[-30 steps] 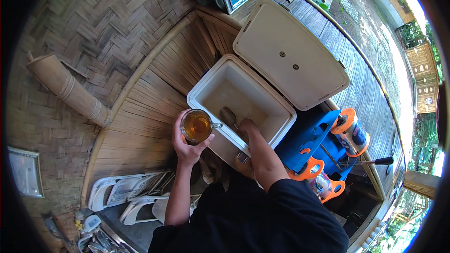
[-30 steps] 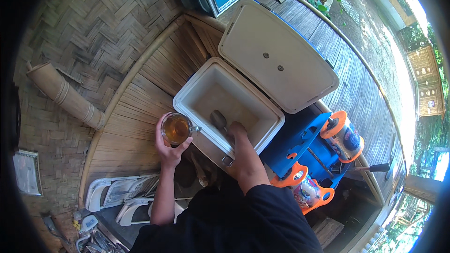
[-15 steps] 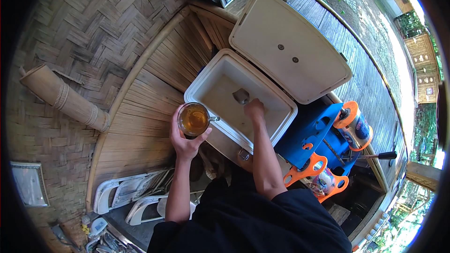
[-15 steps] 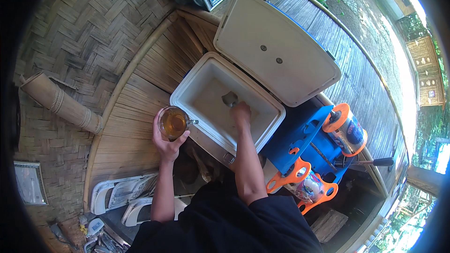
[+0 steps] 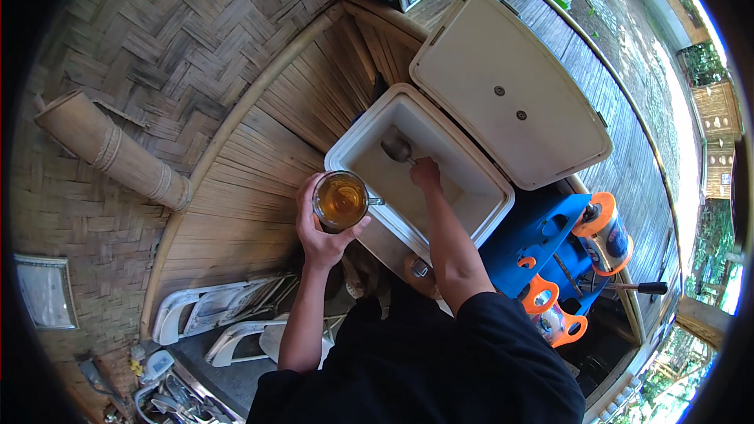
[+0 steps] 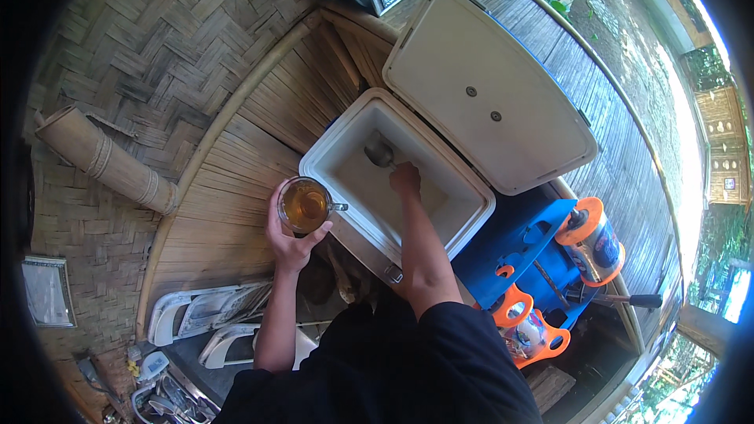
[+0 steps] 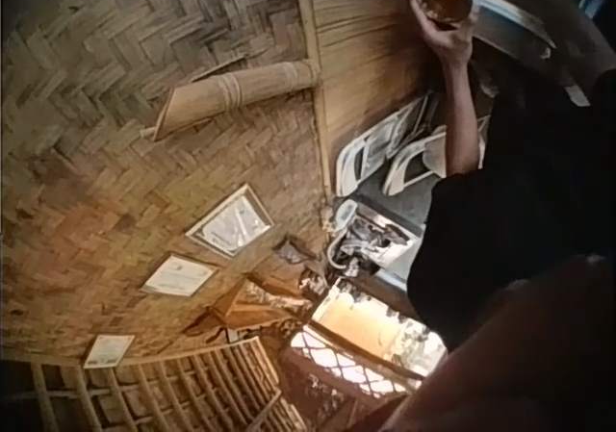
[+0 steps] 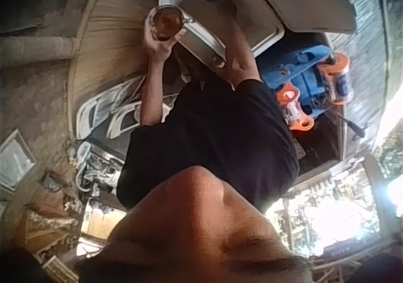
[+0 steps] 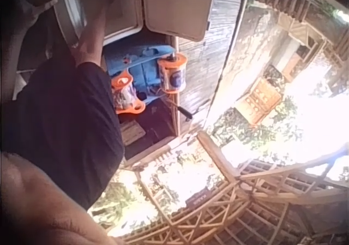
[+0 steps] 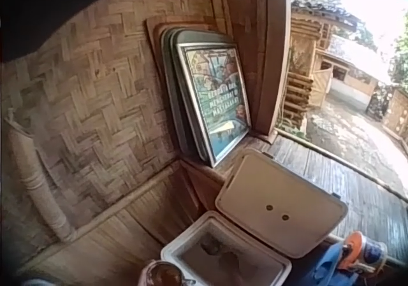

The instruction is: Scooping ice into a glass of beverage and arranging multiple beverage glasses on a bar counter.

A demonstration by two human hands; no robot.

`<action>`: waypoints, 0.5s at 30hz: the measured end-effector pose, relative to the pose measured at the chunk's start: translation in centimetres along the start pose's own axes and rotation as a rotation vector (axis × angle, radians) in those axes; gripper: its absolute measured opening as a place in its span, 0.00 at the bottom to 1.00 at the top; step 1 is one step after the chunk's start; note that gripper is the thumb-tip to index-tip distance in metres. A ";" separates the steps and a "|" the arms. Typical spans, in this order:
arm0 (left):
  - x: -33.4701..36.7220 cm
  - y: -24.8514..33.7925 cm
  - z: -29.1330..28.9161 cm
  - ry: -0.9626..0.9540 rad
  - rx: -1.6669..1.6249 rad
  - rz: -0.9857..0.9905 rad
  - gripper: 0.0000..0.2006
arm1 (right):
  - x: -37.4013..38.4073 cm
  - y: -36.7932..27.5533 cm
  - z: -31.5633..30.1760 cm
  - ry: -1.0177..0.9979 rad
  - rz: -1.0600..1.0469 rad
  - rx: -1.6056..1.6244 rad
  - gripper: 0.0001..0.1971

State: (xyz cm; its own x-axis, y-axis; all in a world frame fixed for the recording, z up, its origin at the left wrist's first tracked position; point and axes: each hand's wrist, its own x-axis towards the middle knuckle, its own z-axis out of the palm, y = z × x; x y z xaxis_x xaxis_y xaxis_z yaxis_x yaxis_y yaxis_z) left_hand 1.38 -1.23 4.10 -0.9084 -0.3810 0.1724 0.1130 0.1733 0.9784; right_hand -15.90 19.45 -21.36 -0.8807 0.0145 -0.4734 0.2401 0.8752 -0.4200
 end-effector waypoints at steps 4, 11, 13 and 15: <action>-0.5 -0.1 -0.8 0.015 0.021 -0.001 0.47 | -0.2 -1.2 1.5 0.063 0.010 0.116 0.11; -0.8 -0.5 -0.9 0.007 0.040 0.015 0.46 | -1.6 -1.4 -1.4 0.132 -0.099 0.245 0.12; -0.8 -0.6 -0.9 -0.011 0.039 0.018 0.47 | -2.4 -1.4 -2.9 0.115 -0.072 0.324 0.11; -0.8 -0.7 -0.9 -0.029 0.039 0.022 0.48 | -3.2 -1.9 -4.6 0.116 -0.074 0.315 0.11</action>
State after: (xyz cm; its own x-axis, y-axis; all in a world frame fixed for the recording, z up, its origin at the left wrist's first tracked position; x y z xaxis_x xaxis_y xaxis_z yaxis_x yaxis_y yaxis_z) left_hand 2.43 -1.87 3.41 -0.9171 -0.3504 0.1903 0.1179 0.2174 0.9689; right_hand -15.39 19.97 -15.50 -0.9367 0.0277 -0.3492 0.2726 0.6835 -0.6771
